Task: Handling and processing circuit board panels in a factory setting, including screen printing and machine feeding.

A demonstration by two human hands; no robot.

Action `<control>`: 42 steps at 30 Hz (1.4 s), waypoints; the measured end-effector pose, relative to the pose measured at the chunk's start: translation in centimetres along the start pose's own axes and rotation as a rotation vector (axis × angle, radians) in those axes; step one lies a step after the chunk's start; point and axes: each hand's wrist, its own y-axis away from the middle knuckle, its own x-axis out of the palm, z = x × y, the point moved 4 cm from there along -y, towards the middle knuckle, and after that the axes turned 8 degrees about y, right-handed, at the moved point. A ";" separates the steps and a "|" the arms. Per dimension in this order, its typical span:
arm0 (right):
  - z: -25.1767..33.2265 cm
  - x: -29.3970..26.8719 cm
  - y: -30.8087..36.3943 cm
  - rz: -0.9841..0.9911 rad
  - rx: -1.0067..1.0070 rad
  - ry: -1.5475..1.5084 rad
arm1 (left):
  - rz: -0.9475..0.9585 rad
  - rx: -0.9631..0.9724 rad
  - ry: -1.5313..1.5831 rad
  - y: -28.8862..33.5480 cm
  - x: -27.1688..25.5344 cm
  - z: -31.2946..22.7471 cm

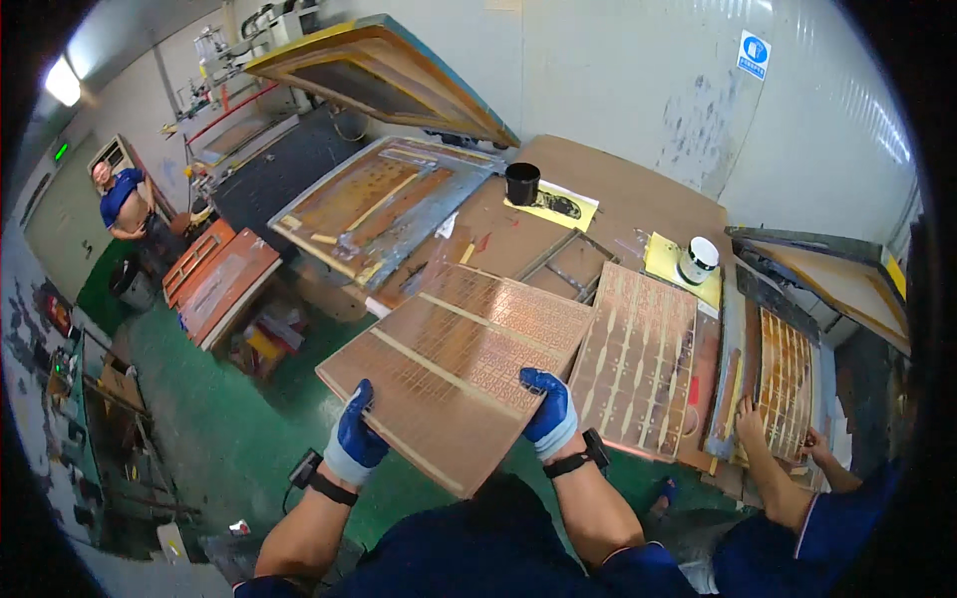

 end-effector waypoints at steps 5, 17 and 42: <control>3.2 -2.0 -8.5 -0.032 -0.028 -0.030 | 0.034 -0.091 -0.051 -11.9 -0.1 -0.2; 1.9 -10.5 -12.2 -0.472 -0.427 0.405 | -0.042 -0.730 -0.060 -21.2 -5.8 0.7; 10.6 -12.4 -19.7 -1.354 -0.001 1.374 | -0.152 -1.129 -0.076 -28.4 -8.0 4.2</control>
